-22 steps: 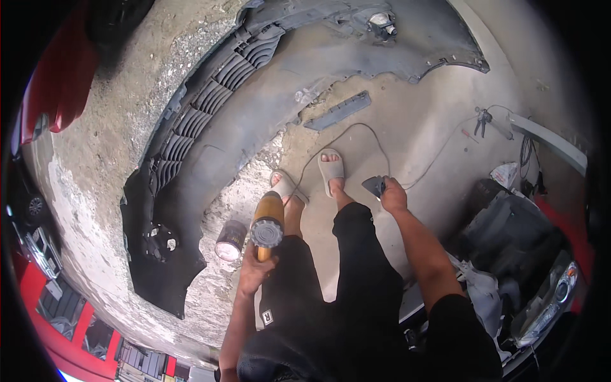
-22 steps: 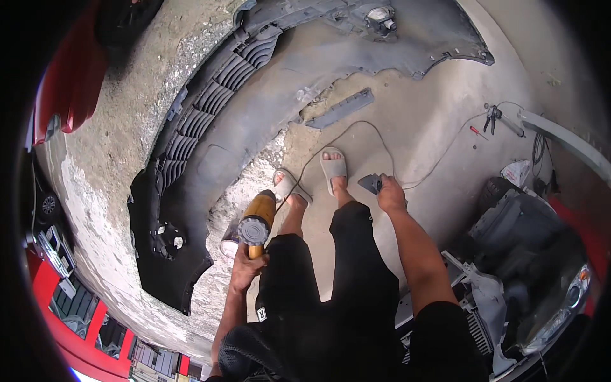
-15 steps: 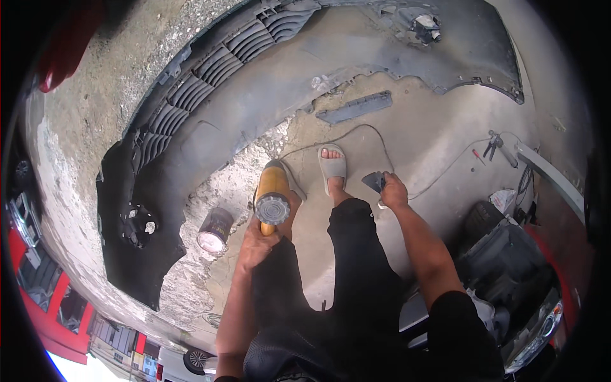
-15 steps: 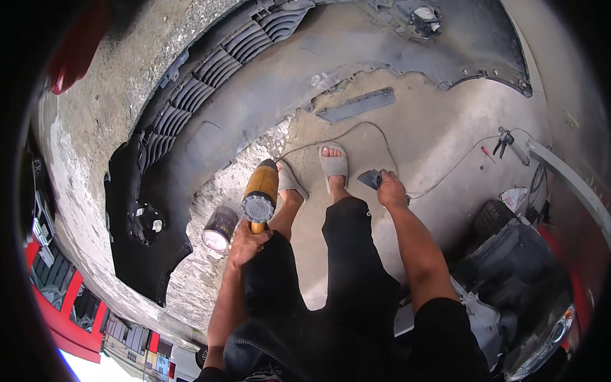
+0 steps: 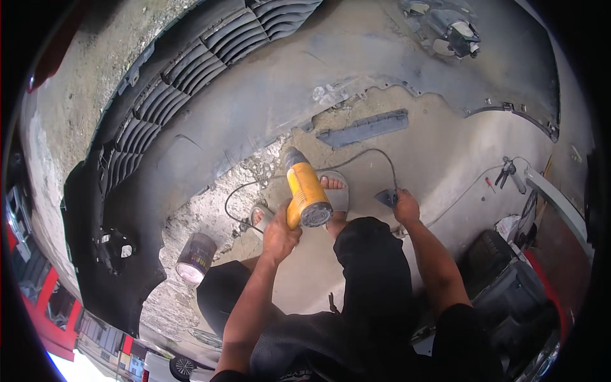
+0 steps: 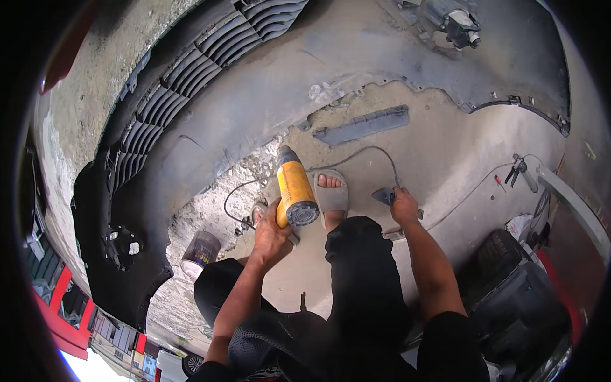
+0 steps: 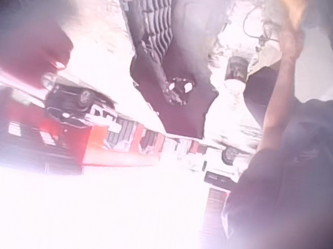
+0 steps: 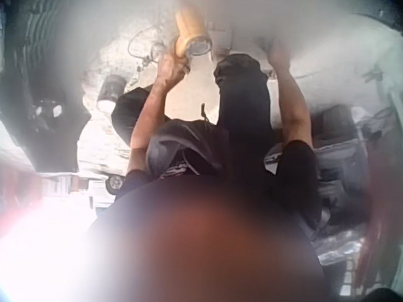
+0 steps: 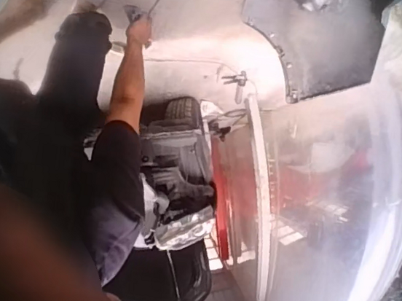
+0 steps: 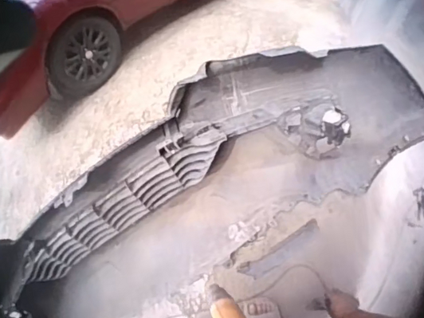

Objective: Repairing a car bumper using a heat gun and tools.

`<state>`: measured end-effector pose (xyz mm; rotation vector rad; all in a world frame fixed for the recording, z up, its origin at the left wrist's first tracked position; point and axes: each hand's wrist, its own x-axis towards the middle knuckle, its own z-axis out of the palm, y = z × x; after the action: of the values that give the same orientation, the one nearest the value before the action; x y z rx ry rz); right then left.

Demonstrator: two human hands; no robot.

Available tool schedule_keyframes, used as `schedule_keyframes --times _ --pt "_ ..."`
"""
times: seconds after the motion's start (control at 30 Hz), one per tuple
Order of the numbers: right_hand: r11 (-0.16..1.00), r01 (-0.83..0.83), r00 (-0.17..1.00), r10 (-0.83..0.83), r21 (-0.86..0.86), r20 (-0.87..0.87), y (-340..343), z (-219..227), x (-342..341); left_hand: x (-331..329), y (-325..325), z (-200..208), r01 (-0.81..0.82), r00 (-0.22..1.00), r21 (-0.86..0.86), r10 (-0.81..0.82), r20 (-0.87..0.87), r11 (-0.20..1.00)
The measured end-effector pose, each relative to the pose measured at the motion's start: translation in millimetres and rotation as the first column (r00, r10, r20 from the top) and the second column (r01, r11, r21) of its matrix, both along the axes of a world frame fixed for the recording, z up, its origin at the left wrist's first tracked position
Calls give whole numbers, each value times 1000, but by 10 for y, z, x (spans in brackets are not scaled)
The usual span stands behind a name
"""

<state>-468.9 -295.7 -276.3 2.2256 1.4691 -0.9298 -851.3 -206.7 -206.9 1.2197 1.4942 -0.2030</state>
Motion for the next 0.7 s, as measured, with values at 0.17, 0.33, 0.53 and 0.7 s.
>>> schedule_keyframes --times 0.17,0.33,0.53,0.7 --pt "989 -106 994 106 -103 -9 7 -826 161 2 387 -682 180 980 79 -186 71 980" --pt "980 2 1000 -3 -201 -4 190 -873 -119 -9 522 -1089 321 942 137 -331 59 937" --pt "1000 31 988 -31 -1 -148 335 -819 -388 -34 415 -994 249 962 181 -265 66 951" --pt "981 176 858 -109 87 -501 808 -738 -918 -59 246 -832 146 980 229 -172 98 962"
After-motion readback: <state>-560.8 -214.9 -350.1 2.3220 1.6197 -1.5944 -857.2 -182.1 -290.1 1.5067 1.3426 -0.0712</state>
